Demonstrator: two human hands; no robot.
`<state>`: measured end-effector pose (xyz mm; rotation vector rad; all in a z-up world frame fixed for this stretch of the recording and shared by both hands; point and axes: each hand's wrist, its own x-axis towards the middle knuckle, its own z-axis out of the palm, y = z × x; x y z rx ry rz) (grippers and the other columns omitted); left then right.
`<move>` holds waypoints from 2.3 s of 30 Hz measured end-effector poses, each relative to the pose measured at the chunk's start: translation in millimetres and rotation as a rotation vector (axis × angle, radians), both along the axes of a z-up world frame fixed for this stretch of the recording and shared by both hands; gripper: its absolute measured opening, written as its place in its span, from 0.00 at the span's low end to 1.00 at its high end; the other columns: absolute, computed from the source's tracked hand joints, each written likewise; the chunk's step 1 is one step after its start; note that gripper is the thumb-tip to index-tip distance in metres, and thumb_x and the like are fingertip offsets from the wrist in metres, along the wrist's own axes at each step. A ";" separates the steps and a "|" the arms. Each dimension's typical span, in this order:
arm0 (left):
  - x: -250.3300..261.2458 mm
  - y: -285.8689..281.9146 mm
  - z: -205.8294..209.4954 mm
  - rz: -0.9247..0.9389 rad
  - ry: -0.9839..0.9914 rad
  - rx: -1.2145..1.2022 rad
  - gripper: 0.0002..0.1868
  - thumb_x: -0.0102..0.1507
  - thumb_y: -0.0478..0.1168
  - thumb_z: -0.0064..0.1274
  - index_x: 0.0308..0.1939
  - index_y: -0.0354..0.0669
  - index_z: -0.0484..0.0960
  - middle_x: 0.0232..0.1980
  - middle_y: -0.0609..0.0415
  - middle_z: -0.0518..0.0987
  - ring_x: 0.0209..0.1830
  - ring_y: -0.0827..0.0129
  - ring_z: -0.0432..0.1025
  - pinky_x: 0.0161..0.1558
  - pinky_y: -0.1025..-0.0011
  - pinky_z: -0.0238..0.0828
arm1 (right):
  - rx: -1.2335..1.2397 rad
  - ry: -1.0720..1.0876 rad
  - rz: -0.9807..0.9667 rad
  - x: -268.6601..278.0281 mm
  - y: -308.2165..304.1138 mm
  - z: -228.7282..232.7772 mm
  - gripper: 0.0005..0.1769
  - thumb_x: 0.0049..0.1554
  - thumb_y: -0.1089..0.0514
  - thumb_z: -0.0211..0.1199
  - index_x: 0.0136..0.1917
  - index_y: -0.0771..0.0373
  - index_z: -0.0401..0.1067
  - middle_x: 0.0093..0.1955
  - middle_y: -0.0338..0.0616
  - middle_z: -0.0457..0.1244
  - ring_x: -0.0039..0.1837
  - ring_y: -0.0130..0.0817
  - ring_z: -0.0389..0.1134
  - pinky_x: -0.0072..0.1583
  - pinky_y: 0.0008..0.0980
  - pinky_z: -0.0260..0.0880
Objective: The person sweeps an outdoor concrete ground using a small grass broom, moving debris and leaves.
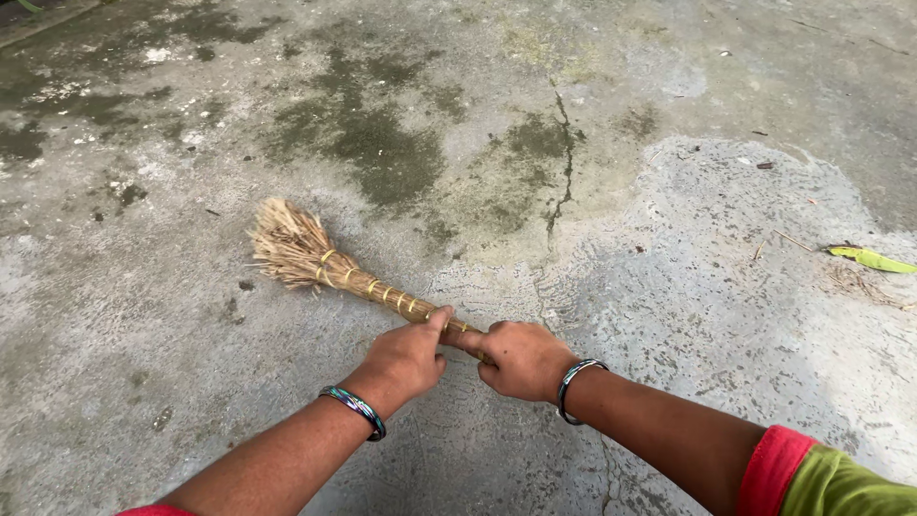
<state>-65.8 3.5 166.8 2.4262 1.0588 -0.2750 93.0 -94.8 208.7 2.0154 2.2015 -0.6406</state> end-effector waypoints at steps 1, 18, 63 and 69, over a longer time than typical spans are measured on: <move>-1.3 -0.7 0.3 -0.013 0.016 -0.030 0.41 0.64 0.44 0.54 0.78 0.58 0.51 0.54 0.47 0.80 0.56 0.54 0.76 0.58 0.59 0.73 | -0.001 0.005 0.011 2.3 0.3 -2.2 0.36 0.55 0.58 0.56 0.75 0.36 0.60 0.39 0.48 0.67 0.45 0.43 0.72 0.52 0.47 0.74; 22.9 -5.9 -9.6 0.331 -0.011 -0.034 0.40 0.64 0.43 0.54 0.77 0.64 0.51 0.64 0.45 0.74 0.63 0.52 0.72 0.63 0.58 0.70 | 0.096 0.060 0.115 23.9 27.9 -20.3 0.34 0.56 0.59 0.58 0.74 0.36 0.61 0.44 0.47 0.65 0.45 0.44 0.71 0.49 0.45 0.73; -335.9 -152.1 -41.4 1.244 -0.386 -0.197 0.38 0.62 0.36 0.58 0.73 0.60 0.60 0.64 0.49 0.80 0.46 0.58 0.83 0.52 0.61 0.83 | -0.313 0.974 0.274 -267.8 -25.7 -37.8 0.47 0.46 0.55 0.63 0.78 0.55 0.57 0.39 0.52 0.68 0.42 0.45 0.72 0.47 0.40 0.73; -376.1 -247.9 -37.4 1.599 -0.373 -0.197 0.45 0.63 0.34 0.59 0.77 0.67 0.52 0.71 0.48 0.68 0.54 0.60 0.82 0.56 0.60 0.81 | -0.447 0.896 0.416 -346.8 -76.5 -60.3 0.62 0.45 0.56 0.62 0.87 0.66 0.38 0.38 0.56 0.67 0.43 0.48 0.72 0.48 0.40 0.73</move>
